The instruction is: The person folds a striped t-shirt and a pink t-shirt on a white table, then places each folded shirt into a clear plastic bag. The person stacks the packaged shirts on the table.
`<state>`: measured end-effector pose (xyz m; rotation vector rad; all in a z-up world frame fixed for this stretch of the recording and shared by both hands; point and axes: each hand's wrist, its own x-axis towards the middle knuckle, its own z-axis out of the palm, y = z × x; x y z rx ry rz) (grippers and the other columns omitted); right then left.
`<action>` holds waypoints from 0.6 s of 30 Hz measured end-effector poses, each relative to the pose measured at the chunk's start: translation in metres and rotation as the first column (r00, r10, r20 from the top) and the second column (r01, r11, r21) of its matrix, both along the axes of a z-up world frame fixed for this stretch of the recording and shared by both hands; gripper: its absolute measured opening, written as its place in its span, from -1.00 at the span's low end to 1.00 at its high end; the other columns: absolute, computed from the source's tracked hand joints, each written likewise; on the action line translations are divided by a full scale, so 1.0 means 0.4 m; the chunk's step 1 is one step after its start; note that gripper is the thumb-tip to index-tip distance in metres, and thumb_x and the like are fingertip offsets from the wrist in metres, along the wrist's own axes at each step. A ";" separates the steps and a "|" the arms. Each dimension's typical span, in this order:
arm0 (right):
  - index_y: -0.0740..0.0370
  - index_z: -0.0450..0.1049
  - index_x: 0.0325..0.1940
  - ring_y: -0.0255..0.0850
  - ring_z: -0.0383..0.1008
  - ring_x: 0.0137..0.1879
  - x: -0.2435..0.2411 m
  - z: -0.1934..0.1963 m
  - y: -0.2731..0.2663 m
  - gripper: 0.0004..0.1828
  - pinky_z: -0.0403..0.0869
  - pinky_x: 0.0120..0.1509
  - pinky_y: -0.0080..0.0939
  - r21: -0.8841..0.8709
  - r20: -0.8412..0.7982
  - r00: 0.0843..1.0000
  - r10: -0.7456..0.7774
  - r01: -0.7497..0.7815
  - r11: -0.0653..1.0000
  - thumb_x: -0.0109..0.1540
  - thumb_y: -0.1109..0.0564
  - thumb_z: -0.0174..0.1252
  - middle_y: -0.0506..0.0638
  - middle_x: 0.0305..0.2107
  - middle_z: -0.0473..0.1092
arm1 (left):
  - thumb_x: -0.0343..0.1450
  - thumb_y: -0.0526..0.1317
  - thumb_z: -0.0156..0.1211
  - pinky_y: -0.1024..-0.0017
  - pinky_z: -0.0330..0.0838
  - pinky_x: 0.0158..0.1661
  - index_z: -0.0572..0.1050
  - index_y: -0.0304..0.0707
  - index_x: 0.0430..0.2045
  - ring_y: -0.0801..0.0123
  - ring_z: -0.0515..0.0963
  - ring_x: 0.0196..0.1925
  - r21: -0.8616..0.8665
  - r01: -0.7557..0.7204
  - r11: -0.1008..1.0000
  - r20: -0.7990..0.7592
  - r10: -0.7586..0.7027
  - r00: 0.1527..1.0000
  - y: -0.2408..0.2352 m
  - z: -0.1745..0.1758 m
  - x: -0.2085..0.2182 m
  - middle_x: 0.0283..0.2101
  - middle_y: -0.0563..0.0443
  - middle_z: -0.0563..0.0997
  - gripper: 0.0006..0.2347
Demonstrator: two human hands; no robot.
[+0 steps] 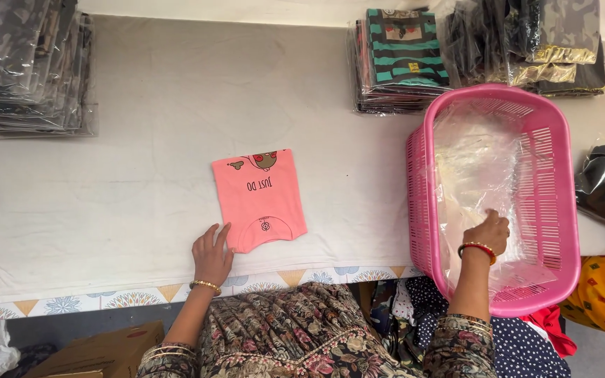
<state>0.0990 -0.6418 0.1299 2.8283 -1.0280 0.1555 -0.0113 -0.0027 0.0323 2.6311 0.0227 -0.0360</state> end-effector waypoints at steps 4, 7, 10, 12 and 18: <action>-0.05 0.53 0.20 -0.06 0.45 0.23 -0.004 0.046 0.104 -0.36 0.45 0.23 0.07 -0.106 0.100 0.858 0.504 -0.495 0.863 0.03 0.24 0.36 0.05 0.17 0.42 | 0.31 -0.18 0.25 0.00 0.05 0.30 0.28 -0.01 0.33 0.05 0.29 0.29 0.010 -0.013 1.000 -0.035 0.014 0.999 0.006 0.002 -0.003 0.30 -0.14 0.31 -0.39; -0.21 0.47 0.27 -0.09 0.43 0.30 0.014 0.002 0.094 -0.52 0.44 0.50 -0.01 0.180 0.316 0.685 0.656 -0.723 0.667 0.31 0.21 0.30 -0.06 0.21 0.48 | 0.31 -0.18 0.26 0.00 0.05 0.30 0.28 0.00 0.32 0.04 0.29 0.28 0.022 -0.003 1.000 -0.030 0.004 1.000 0.001 0.004 0.003 0.30 -0.14 0.30 -0.40; -0.11 0.29 0.47 -0.10 0.35 0.39 0.050 0.155 0.232 -0.35 0.40 0.37 -0.10 0.868 0.380 0.913 0.151 -0.408 0.284 0.28 0.07 0.20 0.10 0.30 0.32 | 0.31 -0.18 0.25 0.01 0.06 0.30 0.28 0.00 0.33 0.05 0.29 0.29 0.032 -0.001 0.999 -0.029 0.001 1.000 0.002 -0.003 0.011 0.31 -0.14 0.30 -0.40; 0.04 0.22 0.52 -0.04 0.41 0.29 0.053 0.177 0.254 -0.16 0.45 0.29 -0.05 0.750 0.244 0.912 0.329 -0.393 0.532 0.18 0.08 0.36 0.14 0.25 0.38 | 0.31 -0.18 0.26 0.01 0.06 0.30 0.28 0.00 0.33 0.04 0.29 0.29 0.026 -0.002 1.000 -0.029 0.003 1.000 0.001 -0.005 0.006 0.30 -0.14 0.30 -0.40; 0.31 0.55 0.08 -0.15 0.66 -0.15 0.064 0.216 0.145 -0.79 0.64 -0.09 -0.20 0.693 0.549 0.835 0.033 -0.476 0.541 0.38 0.33 0.11 0.12 -0.26 0.58 | 0.31 -0.18 0.27 0.01 0.06 0.29 0.28 0.03 0.32 0.08 0.30 0.27 0.005 -0.014 1.000 -0.056 0.014 0.998 -0.001 -0.003 -0.002 0.31 -0.12 0.29 -0.40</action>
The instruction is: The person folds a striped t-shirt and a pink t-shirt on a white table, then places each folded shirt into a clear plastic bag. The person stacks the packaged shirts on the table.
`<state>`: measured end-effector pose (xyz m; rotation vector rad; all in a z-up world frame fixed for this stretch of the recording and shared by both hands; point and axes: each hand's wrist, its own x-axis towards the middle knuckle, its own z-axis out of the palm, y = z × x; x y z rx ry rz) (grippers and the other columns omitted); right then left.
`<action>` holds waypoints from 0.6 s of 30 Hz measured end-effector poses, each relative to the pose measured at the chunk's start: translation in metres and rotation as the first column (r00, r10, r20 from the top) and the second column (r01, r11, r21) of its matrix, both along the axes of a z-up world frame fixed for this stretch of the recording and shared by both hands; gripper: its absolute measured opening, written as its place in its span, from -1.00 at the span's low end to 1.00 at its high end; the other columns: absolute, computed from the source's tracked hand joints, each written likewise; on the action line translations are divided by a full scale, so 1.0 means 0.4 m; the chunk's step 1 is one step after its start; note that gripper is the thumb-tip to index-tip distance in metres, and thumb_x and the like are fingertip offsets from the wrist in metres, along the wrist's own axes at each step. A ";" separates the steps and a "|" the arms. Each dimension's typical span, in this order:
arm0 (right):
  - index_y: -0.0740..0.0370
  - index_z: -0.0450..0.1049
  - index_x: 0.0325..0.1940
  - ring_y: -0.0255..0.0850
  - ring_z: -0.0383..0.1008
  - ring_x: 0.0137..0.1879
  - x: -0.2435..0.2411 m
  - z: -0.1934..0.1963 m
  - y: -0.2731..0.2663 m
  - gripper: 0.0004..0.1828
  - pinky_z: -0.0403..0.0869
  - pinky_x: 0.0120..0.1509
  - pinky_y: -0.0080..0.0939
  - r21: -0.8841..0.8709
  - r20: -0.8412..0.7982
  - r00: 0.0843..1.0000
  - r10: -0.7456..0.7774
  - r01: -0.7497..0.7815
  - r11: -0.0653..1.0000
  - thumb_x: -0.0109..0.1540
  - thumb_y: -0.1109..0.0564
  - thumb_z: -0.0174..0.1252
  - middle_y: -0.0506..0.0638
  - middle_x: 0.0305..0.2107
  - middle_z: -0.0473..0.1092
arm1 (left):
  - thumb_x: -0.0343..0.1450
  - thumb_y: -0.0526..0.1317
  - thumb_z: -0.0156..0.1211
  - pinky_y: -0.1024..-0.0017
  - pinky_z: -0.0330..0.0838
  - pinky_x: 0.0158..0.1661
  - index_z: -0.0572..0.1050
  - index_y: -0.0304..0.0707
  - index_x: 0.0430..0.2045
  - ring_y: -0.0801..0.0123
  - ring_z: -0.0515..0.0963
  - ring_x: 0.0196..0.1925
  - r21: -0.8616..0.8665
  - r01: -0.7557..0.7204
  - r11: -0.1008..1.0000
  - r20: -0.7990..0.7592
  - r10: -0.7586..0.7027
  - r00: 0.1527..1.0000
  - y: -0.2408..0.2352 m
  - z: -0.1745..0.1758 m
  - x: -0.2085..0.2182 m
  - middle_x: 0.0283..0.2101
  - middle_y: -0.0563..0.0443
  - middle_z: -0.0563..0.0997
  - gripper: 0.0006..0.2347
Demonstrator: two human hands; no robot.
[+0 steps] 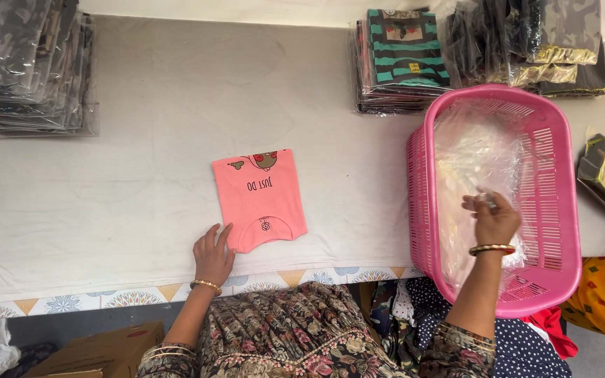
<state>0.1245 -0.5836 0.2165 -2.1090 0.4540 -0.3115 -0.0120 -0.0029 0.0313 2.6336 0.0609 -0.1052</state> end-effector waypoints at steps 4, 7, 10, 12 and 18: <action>0.40 0.51 0.15 -0.04 0.64 -0.15 -0.026 0.221 0.006 -0.80 0.57 -0.12 -0.23 0.319 0.289 0.957 0.020 -0.116 0.940 0.59 0.21 0.03 0.20 -0.27 0.54 | 0.30 -0.18 0.28 0.01 0.05 0.29 0.30 0.03 0.31 0.08 0.30 0.26 -0.006 0.010 1.000 -0.022 -0.010 1.000 0.001 -0.007 -0.002 0.30 -0.11 0.30 -0.40; 0.42 0.48 0.12 0.00 0.65 -0.16 -0.003 0.331 0.047 -0.75 0.59 -0.09 -0.17 0.410 0.440 0.895 0.075 -0.275 0.870 0.57 0.16 -0.01 0.23 -0.29 0.55 | 0.29 -0.19 0.28 0.01 0.05 0.30 0.34 0.04 0.28 0.06 0.30 0.28 -0.010 -0.001 1.000 0.039 0.001 0.999 -0.004 -0.001 0.016 0.29 -0.11 0.30 -0.43; 0.42 0.43 0.10 0.02 0.62 -0.13 0.041 0.341 0.093 -0.79 0.57 0.00 -0.16 0.412 0.536 0.827 0.170 -0.432 0.802 0.57 0.17 0.00 0.27 -0.24 0.55 | 0.32 -0.19 0.26 0.00 0.06 0.30 0.39 -0.01 0.26 0.08 0.31 0.28 -0.112 -0.047 0.993 0.095 0.057 0.994 -0.024 0.025 0.060 0.28 -0.08 0.33 -0.47; 0.41 0.42 0.09 0.00 0.61 -0.10 0.074 0.341 0.163 -0.82 0.57 0.04 -0.17 0.377 0.575 0.782 0.241 -0.515 0.769 0.59 0.19 0.03 0.24 -0.22 0.54 | 0.34 -0.18 0.27 0.03 0.11 0.28 0.43 0.01 0.21 0.09 0.32 0.27 -0.160 -0.067 0.985 0.123 0.088 0.989 -0.038 0.064 0.110 0.25 -0.07 0.38 -0.53; 0.21 0.55 -0.26 -0.08 0.54 0.11 0.128 0.366 0.521 -0.86 0.49 0.21 -0.10 -0.178 0.475 0.373 0.797 -0.846 0.502 0.29 0.35 0.11 0.03 -0.19 0.58 | 0.53 0.07 0.00 0.23 0.36 0.21 0.53 -0.06 0.14 0.22 0.49 0.17 -0.760 -0.168 0.628 -0.038 0.216 0.976 -0.023 0.122 0.233 0.10 -0.09 0.57 -0.62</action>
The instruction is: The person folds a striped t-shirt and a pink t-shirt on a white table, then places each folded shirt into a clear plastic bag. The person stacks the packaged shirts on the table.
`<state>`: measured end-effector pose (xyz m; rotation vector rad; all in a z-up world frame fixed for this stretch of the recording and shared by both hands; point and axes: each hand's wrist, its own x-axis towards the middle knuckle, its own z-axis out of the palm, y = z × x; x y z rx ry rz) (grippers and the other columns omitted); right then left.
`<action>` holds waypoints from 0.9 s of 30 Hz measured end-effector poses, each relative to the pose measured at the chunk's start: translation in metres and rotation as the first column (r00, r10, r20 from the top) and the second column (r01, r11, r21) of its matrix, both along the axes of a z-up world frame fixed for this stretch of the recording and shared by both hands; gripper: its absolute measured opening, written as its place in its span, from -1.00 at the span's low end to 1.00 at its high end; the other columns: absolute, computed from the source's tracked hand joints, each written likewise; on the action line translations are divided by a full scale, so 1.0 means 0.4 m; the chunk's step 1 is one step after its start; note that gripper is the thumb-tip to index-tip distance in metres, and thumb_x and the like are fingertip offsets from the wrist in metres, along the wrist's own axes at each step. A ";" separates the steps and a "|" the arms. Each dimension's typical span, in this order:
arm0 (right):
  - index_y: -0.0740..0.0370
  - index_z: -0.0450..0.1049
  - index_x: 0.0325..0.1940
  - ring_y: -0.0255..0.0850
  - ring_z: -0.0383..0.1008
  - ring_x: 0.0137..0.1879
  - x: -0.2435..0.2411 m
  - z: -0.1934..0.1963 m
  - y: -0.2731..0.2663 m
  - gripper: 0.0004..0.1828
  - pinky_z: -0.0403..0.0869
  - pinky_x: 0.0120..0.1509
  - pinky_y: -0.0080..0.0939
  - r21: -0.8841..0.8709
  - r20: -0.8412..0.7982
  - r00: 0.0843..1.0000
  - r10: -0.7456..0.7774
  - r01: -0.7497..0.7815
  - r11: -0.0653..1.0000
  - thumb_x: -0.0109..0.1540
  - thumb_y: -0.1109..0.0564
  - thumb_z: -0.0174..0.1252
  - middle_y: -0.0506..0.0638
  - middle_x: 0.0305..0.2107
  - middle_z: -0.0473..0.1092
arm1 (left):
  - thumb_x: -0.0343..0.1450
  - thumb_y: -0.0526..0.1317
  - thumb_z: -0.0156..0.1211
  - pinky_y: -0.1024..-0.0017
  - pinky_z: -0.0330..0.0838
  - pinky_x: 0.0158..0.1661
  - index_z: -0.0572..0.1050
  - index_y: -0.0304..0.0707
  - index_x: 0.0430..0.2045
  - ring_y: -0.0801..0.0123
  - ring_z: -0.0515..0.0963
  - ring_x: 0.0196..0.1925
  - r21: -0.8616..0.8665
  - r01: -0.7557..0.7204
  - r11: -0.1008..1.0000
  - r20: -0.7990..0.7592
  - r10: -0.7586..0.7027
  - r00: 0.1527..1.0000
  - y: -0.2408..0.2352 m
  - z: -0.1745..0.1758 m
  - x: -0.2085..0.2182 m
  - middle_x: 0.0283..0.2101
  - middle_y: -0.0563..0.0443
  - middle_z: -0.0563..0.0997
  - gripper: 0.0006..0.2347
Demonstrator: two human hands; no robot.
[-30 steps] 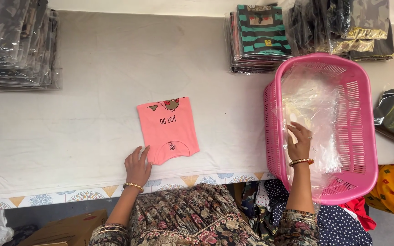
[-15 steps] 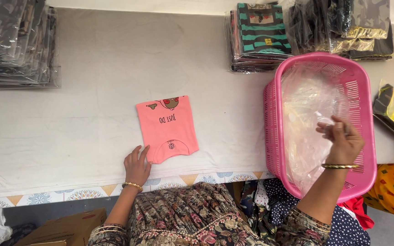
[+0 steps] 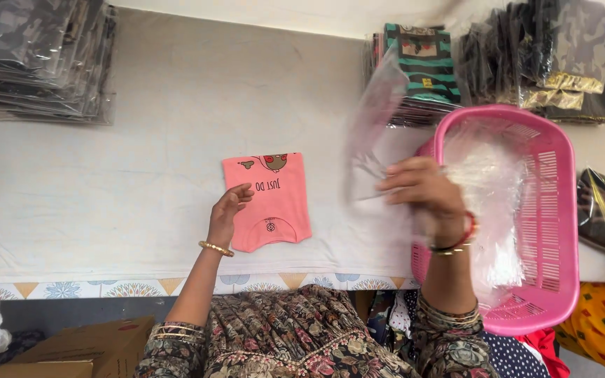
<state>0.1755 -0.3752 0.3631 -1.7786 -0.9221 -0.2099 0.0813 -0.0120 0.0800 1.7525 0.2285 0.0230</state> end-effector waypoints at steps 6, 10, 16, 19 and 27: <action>0.00 0.61 -0.35 0.04 0.34 0.37 -0.004 -0.262 0.194 -0.70 0.31 0.40 0.06 -0.481 0.158 0.987 0.040 0.042 0.876 0.02 0.40 0.23 -0.05 0.16 0.43 | 0.42 0.42 -0.36 0.11 0.48 0.12 0.32 -0.13 0.29 0.18 0.56 0.15 -0.800 -0.129 0.585 -0.132 0.038 0.991 0.109 0.032 -0.007 0.13 -0.17 0.55 -0.26; 0.02 0.61 -0.40 0.14 0.18 0.41 -0.023 -0.502 0.187 -0.68 0.33 0.38 0.09 -0.484 0.015 0.991 -0.135 0.125 0.866 -0.05 0.43 0.26 0.04 0.39 0.17 | 0.32 0.46 -0.42 0.02 0.51 0.02 0.25 -0.03 0.29 0.10 0.58 0.15 -0.895 -0.232 0.381 -0.232 0.047 0.971 0.144 -0.011 -0.055 0.12 -0.15 0.55 -0.22; 0.01 0.57 -0.03 0.01 0.43 0.26 -0.077 -0.734 0.176 -0.42 0.48 0.28 -0.06 -0.537 -0.343 0.900 -0.268 0.046 0.842 0.01 0.55 0.15 0.03 0.39 0.19 | 0.44 -0.14 0.17 0.25 0.60 -0.09 0.14 -0.03 0.36 0.25 0.62 -0.02 -0.510 -0.478 0.716 -0.529 0.177 0.830 0.092 -0.138 -0.060 0.02 -0.07 0.56 -0.45; -0.05 0.28 0.35 -0.05 0.44 0.21 -0.096 -0.718 0.212 -0.07 0.53 0.13 -0.13 -0.489 -0.520 0.782 -0.345 0.059 0.870 -0.04 0.58 0.13 0.04 0.35 0.18 | 0.33 -0.50 0.13 0.44 0.59 -0.23 0.15 -0.11 0.37 0.41 0.65 -0.17 -0.364 -0.427 0.828 -0.493 0.218 0.843 0.073 -0.217 -0.054 -0.22 -0.01 0.67 -0.35; -0.03 0.11 0.53 -0.22 0.51 -0.05 -0.110 -0.914 0.218 -0.06 0.58 -0.01 -0.21 -0.527 -0.608 0.494 -0.621 0.333 0.782 0.11 0.40 0.23 0.04 0.08 0.42 | 0.31 -0.54 0.20 0.43 0.52 -0.24 0.33 -0.16 0.29 0.41 0.62 -0.33 0.184 -0.409 0.894 -0.312 0.448 0.838 0.240 -0.267 0.006 -0.40 0.00 0.58 -0.40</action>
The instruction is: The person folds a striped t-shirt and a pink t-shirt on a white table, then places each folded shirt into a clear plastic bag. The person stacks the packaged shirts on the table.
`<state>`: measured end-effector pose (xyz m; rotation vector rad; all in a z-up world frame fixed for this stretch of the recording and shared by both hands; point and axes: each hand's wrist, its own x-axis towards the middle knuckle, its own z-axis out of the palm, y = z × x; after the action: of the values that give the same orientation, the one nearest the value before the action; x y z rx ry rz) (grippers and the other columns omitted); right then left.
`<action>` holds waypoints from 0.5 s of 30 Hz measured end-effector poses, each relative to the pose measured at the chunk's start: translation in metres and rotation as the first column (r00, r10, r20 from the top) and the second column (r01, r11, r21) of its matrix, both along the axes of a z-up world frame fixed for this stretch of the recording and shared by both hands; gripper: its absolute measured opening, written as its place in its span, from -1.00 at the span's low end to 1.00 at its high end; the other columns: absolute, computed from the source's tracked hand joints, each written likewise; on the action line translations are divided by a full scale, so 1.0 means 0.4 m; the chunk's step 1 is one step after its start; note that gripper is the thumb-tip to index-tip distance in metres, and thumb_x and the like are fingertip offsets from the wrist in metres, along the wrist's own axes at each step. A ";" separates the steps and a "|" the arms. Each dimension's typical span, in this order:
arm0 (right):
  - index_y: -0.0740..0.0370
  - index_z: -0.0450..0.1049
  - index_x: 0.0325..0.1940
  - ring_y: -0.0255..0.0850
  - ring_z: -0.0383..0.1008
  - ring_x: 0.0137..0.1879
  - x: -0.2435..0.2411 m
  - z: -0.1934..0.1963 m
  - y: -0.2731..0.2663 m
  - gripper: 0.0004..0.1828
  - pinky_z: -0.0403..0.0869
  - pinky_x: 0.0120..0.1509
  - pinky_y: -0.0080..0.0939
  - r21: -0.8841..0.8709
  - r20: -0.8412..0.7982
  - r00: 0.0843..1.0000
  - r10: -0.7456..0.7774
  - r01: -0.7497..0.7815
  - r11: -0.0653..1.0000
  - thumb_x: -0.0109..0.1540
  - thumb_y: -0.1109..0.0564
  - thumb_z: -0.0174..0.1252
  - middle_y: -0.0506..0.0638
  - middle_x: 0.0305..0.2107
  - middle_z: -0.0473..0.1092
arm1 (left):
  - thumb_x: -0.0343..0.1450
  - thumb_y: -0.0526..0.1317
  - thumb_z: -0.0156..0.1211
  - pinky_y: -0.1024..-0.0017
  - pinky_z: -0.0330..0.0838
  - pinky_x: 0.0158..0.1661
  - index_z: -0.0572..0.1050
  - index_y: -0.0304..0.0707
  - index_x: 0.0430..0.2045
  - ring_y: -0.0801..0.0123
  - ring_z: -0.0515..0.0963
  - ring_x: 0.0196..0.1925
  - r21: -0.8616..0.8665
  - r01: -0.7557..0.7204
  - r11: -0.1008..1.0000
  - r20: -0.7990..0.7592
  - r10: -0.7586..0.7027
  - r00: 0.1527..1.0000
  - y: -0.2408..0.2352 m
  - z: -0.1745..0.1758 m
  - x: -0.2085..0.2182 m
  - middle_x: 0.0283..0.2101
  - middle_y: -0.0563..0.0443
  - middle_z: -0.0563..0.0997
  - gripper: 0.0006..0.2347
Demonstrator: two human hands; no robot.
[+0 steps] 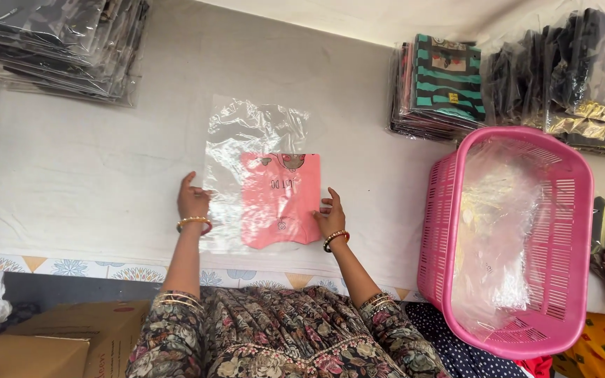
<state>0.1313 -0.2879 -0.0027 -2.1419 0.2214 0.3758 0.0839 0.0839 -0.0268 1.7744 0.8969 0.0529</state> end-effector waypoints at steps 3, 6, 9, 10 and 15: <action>0.04 0.16 0.47 -0.22 0.54 -0.15 0.008 0.018 0.032 -0.08 0.58 -0.03 -0.20 -0.021 -0.004 0.999 -0.037 0.037 0.999 0.07 0.28 0.38 0.03 0.00 0.44 | 0.35 -0.48 0.23 0.34 0.51 -0.16 0.36 -0.10 0.29 0.34 0.61 -0.28 0.177 -0.017 0.984 -0.112 0.038 0.993 0.094 0.033 0.005 -0.33 0.00 0.58 -0.45; 0.12 0.28 0.39 -0.24 0.55 -0.20 0.029 0.032 0.050 -0.16 0.57 -0.04 -0.20 -0.034 -0.066 0.995 -0.069 0.067 0.997 0.05 0.20 0.43 0.03 -0.14 0.51 | 0.32 -0.45 0.28 0.23 0.46 -0.11 0.36 -0.15 0.25 0.16 0.55 -0.13 0.386 -0.041 0.921 -0.128 0.098 0.987 0.119 0.100 -0.002 -0.19 -0.08 0.57 -0.45; 0.20 0.42 0.23 -0.26 0.57 -0.20 0.042 0.058 0.060 -0.34 0.55 -0.03 -0.21 -0.046 -0.193 0.978 -0.081 0.074 0.996 0.07 0.12 0.45 -0.01 -0.27 0.56 | 0.28 -0.45 0.32 0.18 0.42 -0.04 0.41 -0.22 0.16 0.04 0.49 0.01 0.552 -0.025 0.833 0.026 0.013 1.000 0.022 0.159 -0.007 -0.06 -0.14 0.54 -0.49; 0.24 0.48 0.14 -0.26 0.58 -0.20 0.045 0.068 0.063 -0.43 0.55 -0.03 -0.21 -0.046 -0.250 0.966 -0.071 0.061 0.997 0.08 0.09 0.45 -0.03 -0.31 0.56 | 0.30 -0.46 0.29 0.20 0.42 0.04 0.47 -0.21 0.11 0.06 0.49 0.06 0.548 -0.009 0.836 0.158 -0.092 0.983 -0.026 0.173 -0.007 0.00 -0.14 0.53 -0.55; 0.36 0.56 -0.04 -0.21 0.57 -0.20 0.043 -0.004 0.038 -0.61 0.54 -0.02 -0.21 0.077 -0.219 0.976 -0.016 0.034 0.996 0.12 0.14 0.43 0.05 -0.29 0.59 | 0.39 -0.35 0.22 0.34 0.48 0.03 0.61 -0.05 -0.11 0.27 0.63 -0.07 0.162 0.366 0.917 0.091 -0.383 0.919 -0.351 0.146 -0.134 -0.13 0.02 0.66 -0.77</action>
<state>0.1486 -0.2725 -0.0043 -2.0158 0.3525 0.5968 0.0301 -0.0563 0.0316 2.0272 0.4622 -0.0260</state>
